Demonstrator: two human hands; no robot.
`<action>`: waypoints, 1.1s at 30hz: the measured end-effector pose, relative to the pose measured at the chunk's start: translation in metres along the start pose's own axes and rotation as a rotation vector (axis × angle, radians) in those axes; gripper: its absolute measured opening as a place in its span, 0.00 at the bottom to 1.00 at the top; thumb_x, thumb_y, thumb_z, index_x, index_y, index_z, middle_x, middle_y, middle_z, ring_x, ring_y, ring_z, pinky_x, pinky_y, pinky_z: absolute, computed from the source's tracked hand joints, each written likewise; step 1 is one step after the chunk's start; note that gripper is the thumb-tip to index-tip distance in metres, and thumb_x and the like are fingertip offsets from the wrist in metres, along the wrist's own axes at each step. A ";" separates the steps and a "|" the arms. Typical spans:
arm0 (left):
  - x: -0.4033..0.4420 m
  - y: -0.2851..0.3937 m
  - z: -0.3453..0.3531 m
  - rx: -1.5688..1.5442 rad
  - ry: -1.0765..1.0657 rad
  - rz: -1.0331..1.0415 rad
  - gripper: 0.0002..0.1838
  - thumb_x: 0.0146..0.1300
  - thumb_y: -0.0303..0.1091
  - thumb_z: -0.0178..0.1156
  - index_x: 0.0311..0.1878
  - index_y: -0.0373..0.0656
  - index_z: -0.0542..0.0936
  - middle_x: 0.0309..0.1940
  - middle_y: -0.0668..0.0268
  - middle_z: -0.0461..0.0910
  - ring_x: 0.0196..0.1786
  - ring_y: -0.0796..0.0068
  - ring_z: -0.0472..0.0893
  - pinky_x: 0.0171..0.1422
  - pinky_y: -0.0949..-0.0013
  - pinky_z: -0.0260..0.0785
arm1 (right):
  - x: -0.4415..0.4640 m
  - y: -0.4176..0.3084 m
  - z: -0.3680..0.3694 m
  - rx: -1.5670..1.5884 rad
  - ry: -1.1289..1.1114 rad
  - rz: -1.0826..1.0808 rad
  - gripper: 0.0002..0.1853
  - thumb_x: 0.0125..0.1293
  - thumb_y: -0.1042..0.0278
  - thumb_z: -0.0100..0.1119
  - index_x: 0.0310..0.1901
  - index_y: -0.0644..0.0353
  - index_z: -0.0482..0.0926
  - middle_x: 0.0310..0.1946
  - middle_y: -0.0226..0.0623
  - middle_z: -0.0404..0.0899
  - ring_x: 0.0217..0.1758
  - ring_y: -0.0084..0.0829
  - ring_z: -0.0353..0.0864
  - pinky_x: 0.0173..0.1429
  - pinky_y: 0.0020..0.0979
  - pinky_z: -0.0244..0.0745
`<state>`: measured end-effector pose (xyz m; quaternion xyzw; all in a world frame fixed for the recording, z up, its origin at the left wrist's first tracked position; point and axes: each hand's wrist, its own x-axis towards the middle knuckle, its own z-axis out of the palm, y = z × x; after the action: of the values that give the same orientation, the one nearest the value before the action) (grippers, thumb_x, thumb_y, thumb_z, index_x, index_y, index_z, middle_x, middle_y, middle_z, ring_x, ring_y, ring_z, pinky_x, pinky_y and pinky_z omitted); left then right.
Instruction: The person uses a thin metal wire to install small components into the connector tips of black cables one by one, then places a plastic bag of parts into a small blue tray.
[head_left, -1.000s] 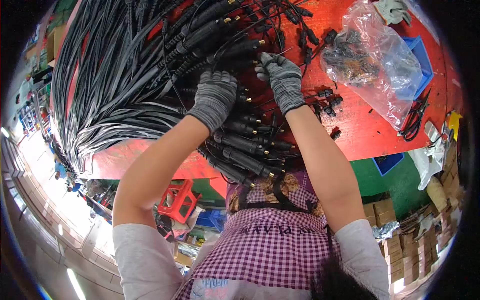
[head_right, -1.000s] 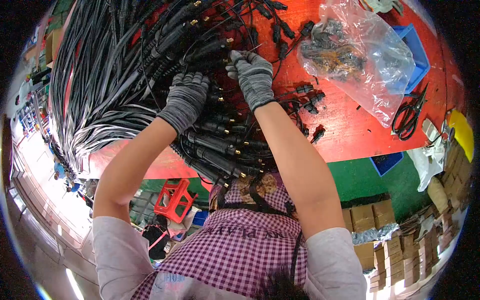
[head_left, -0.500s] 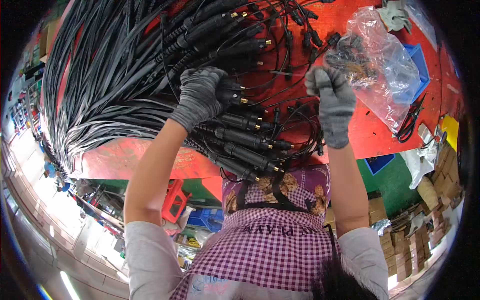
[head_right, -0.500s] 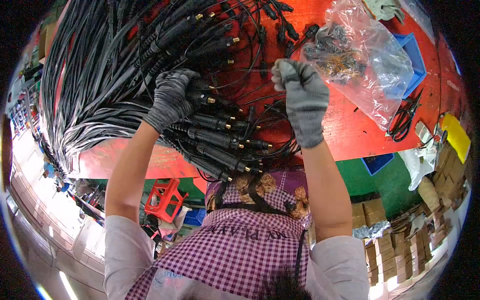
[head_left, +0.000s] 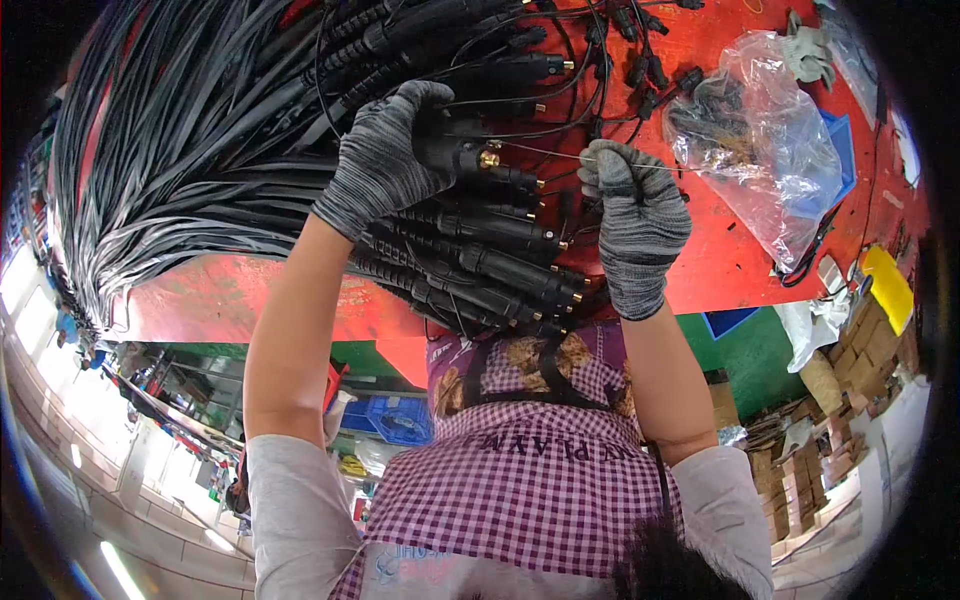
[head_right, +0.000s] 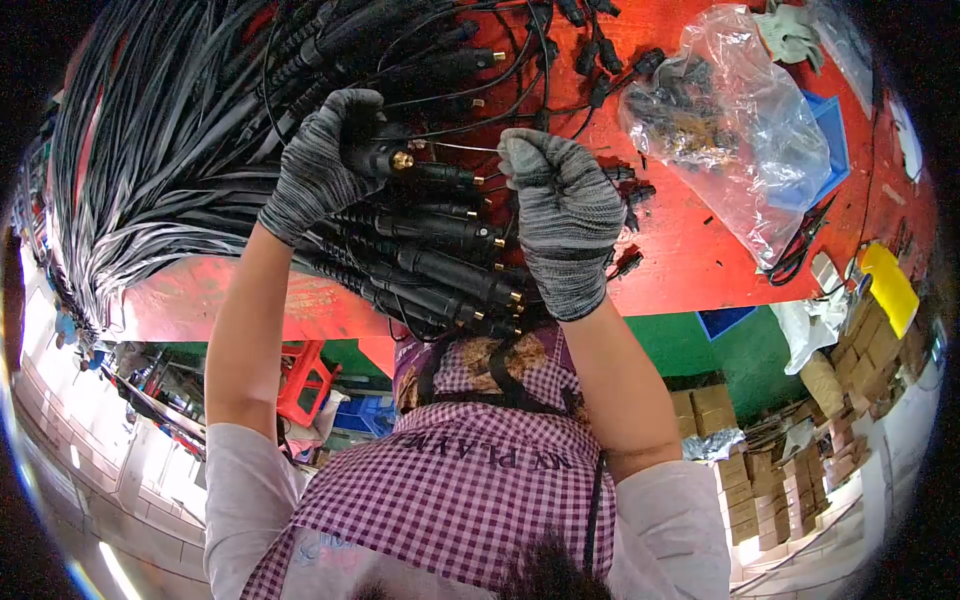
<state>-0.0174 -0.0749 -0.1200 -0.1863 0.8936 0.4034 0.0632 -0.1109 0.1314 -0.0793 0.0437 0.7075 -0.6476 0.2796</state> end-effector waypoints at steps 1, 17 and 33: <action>0.001 0.001 -0.001 -0.049 -0.019 -0.028 0.33 0.30 0.34 0.70 0.46 0.47 0.70 0.40 0.63 0.76 0.45 0.61 0.75 0.55 0.64 0.65 | 0.001 0.001 -0.001 -0.035 0.005 -0.006 0.09 0.59 0.71 0.56 0.39 0.66 0.77 0.31 0.33 0.79 0.33 0.19 0.77 0.38 0.20 0.73; 0.002 -0.002 0.003 -0.029 -0.037 0.022 0.30 0.37 0.25 0.67 0.48 0.45 0.67 0.37 0.66 0.75 0.42 0.74 0.75 0.49 0.72 0.69 | 0.020 0.031 0.039 -0.435 -0.162 -0.310 0.06 0.53 0.66 0.61 0.31 0.57 0.80 0.28 0.38 0.79 0.29 0.33 0.79 0.35 0.27 0.73; 0.005 0.004 0.000 0.059 -0.026 -0.030 0.31 0.34 0.26 0.69 0.47 0.46 0.69 0.37 0.64 0.77 0.41 0.70 0.77 0.48 0.68 0.71 | -0.005 -0.018 -0.011 -0.112 -0.126 -0.040 0.09 0.60 0.70 0.54 0.38 0.66 0.76 0.32 0.34 0.79 0.33 0.19 0.77 0.38 0.20 0.73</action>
<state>-0.0236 -0.0736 -0.1182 -0.1924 0.9014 0.3781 0.0865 -0.1178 0.1407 -0.0611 -0.0269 0.7244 -0.6139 0.3124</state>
